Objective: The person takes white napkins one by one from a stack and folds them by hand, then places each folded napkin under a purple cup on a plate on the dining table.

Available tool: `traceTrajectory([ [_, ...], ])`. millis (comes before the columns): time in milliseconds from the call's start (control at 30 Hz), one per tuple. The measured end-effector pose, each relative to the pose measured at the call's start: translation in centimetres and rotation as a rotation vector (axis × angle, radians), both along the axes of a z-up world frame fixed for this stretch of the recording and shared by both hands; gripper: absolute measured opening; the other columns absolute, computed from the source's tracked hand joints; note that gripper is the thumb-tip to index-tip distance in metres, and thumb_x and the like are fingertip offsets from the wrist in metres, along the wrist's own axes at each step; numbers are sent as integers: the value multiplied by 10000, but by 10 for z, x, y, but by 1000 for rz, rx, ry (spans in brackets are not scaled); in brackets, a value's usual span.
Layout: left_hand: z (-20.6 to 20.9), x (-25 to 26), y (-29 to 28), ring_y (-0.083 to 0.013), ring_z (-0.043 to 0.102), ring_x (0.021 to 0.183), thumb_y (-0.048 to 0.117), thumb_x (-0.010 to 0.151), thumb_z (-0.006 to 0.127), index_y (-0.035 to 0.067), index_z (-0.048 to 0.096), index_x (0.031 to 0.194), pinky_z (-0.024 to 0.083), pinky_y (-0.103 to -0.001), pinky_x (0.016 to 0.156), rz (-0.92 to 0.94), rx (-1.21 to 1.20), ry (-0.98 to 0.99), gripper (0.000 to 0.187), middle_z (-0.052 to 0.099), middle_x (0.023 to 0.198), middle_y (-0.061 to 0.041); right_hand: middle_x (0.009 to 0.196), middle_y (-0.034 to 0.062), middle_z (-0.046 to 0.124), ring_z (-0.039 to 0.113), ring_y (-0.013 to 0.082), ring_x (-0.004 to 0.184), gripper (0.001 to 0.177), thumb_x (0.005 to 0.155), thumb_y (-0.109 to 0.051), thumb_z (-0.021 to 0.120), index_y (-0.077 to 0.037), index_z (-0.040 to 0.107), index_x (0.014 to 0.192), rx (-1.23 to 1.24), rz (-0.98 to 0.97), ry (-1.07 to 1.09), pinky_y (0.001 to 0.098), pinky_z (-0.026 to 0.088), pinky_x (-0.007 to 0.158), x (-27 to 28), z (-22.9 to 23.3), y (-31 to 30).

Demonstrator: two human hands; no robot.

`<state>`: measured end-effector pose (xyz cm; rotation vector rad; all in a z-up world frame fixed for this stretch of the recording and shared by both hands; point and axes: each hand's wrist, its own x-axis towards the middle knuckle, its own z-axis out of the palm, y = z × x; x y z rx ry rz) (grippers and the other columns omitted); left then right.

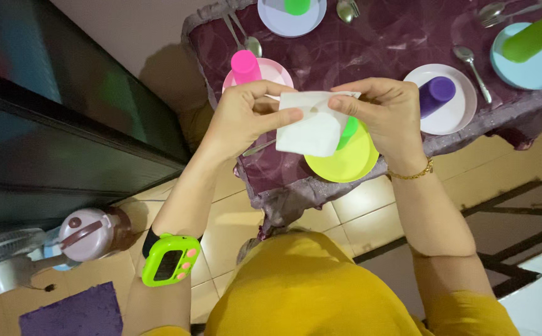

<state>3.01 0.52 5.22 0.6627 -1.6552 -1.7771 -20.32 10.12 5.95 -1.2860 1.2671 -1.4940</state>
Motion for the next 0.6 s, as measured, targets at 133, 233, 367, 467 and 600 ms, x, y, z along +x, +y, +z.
traceTrajectory([
  [133,2,7,13,-132,734,816,86,912,798,-66,696,1203,599,-266,741,124,65,25,344,793,948,-159,941,101,766,684,88,791,163,919,12,827,48,773,1068,-19,-118,128,203,549,710,3,6,10],
  [233,2,7,22,-141,763,848,93,905,780,-76,692,1177,645,-287,774,152,133,158,332,792,1011,-148,950,94,769,707,89,806,158,925,7,806,52,757,1069,-16,-116,51,206,580,737,4,4,17],
  [367,0,6,24,-137,757,839,88,914,775,-75,715,1155,644,-284,764,194,98,126,297,788,984,-152,969,104,765,698,93,826,167,932,14,809,66,755,1080,-45,-91,79,209,574,756,6,-5,15],
  [467,-9,5,18,-128,756,846,74,919,779,-73,722,1138,632,-270,772,164,43,112,271,794,987,-149,980,100,765,715,98,850,169,930,13,801,62,748,1083,-58,-62,57,219,597,781,8,-9,10],
  [600,-17,9,-9,-112,748,815,62,931,767,-73,735,1102,617,-254,747,124,45,110,220,793,942,-127,973,94,769,718,103,842,152,931,9,786,46,750,1074,32,-16,9,232,599,768,11,-6,-2],
])
